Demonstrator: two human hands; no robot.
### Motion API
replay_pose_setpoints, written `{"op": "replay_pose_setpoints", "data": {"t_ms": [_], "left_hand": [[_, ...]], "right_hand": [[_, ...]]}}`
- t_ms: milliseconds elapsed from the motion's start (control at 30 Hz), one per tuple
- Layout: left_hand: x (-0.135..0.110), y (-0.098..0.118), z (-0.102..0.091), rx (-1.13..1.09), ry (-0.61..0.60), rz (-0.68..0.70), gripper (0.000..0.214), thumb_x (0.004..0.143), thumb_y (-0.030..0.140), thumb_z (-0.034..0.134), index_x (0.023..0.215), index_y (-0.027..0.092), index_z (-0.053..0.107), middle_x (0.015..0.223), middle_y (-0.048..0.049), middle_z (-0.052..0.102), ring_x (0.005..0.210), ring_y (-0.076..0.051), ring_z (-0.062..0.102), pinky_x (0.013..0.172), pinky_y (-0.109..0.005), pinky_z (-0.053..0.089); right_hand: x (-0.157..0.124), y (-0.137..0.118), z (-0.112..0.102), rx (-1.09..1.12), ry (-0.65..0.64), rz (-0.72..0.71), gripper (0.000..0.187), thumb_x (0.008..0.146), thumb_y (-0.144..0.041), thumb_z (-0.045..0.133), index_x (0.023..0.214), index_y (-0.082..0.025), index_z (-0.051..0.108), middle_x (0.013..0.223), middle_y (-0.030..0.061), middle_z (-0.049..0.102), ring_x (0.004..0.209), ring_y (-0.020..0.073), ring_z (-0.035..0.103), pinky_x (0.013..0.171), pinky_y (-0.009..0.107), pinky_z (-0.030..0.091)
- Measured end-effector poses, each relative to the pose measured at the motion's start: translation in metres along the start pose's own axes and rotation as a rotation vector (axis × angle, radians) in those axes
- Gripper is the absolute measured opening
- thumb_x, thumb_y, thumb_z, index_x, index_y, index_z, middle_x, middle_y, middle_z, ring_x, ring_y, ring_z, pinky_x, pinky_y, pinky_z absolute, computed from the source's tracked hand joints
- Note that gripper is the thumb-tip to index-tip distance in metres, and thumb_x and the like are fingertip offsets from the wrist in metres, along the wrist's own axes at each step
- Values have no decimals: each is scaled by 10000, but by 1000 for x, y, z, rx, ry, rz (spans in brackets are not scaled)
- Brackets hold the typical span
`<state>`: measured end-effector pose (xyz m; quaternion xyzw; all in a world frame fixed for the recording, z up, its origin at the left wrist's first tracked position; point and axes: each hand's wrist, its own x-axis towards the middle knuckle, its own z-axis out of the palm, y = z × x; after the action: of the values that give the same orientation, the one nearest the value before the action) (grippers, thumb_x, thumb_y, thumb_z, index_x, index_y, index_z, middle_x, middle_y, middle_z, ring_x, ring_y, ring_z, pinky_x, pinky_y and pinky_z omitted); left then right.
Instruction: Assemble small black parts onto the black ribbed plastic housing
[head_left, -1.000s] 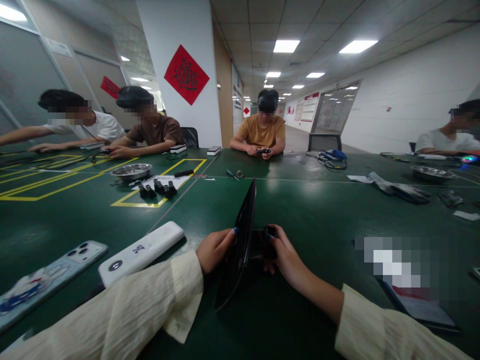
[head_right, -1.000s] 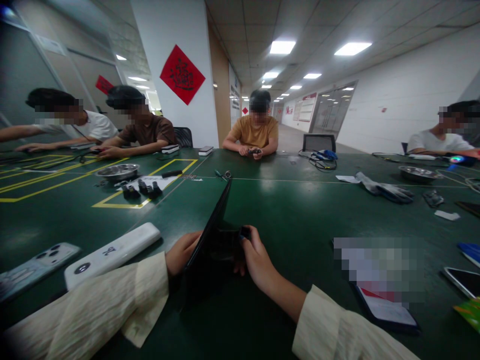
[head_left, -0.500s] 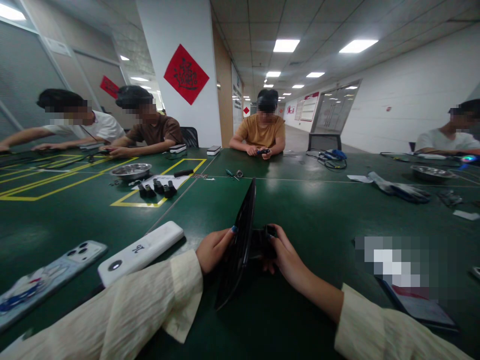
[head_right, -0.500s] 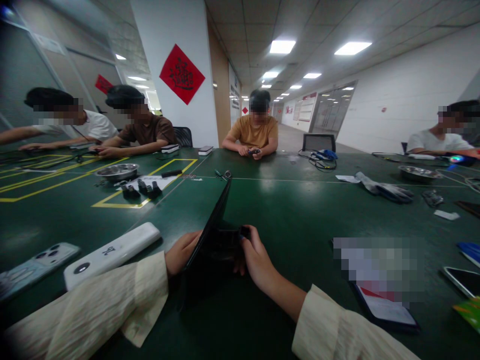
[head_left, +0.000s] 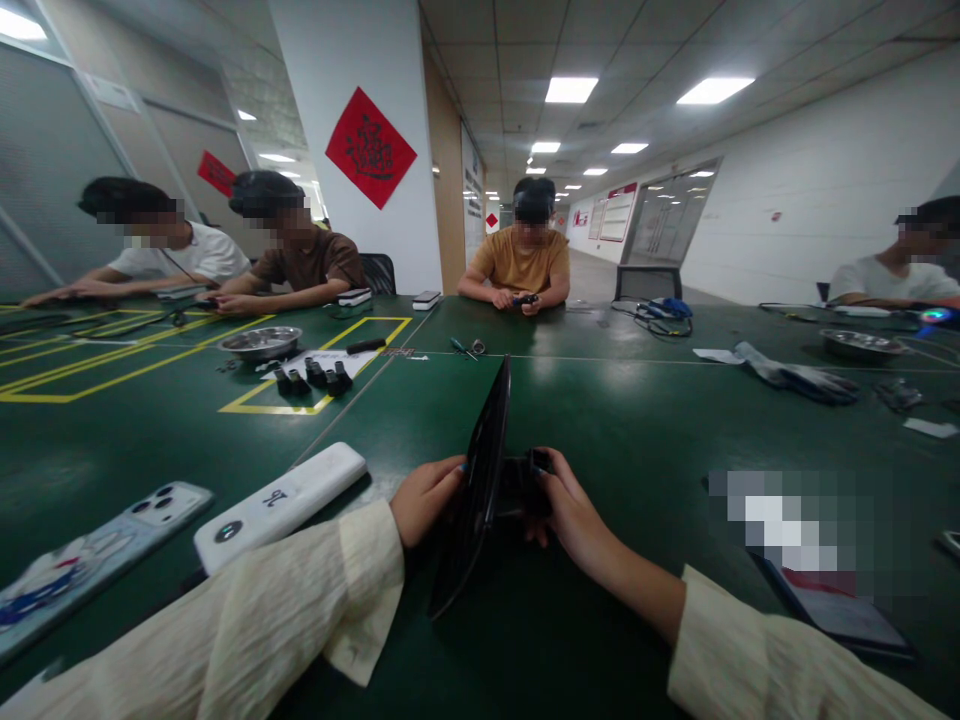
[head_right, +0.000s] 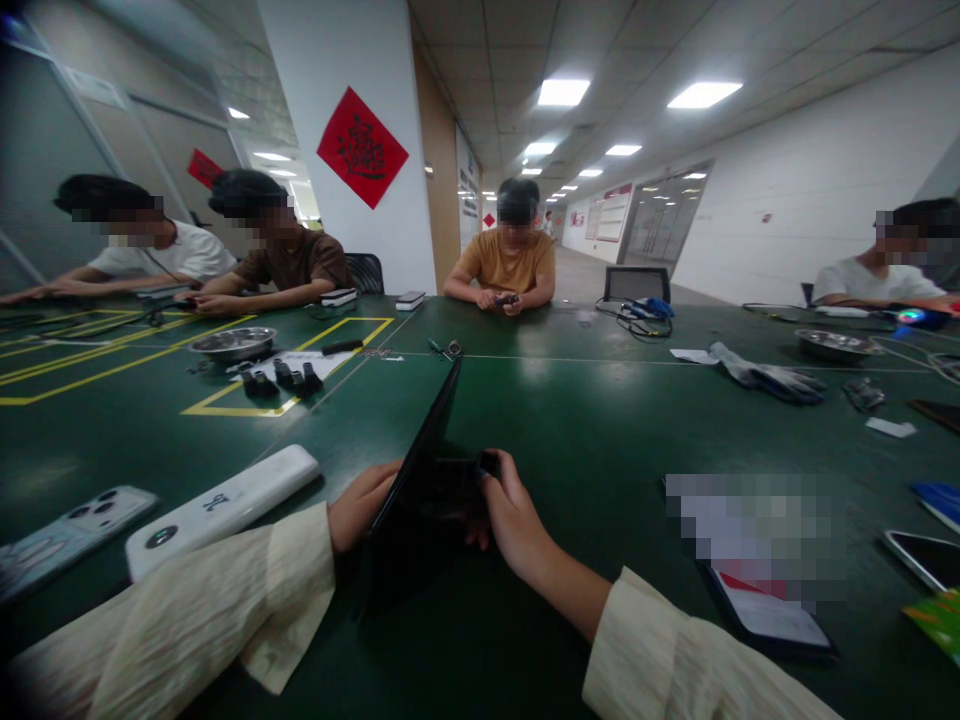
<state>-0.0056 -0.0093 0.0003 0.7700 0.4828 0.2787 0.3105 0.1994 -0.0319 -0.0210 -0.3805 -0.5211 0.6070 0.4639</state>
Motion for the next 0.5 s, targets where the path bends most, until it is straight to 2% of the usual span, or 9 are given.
{"op": "replay_pose_setpoints", "data": {"t_ms": [233,500], "left_hand": [[1,-1,-2,-29,-37,13,380,802,426,275,701,149,515,653,-22,550,671,-184,527,649,-263,409],[3,-3,-2,-87,-59,-19,337,792,380,346,692,143,564,683,-37,626,707,-195,563,645,-252,432]], "right_hand": [[0,-1,1,-27,19,3,399,833,-446,383,1132,-197,299,570,-39,553,399,116,529,320,164,327],[0,-1,1,-33,0,0,406,837,-475,406,1130,-215,302,604,-36,552,416,113,534,324,158,328]]}}
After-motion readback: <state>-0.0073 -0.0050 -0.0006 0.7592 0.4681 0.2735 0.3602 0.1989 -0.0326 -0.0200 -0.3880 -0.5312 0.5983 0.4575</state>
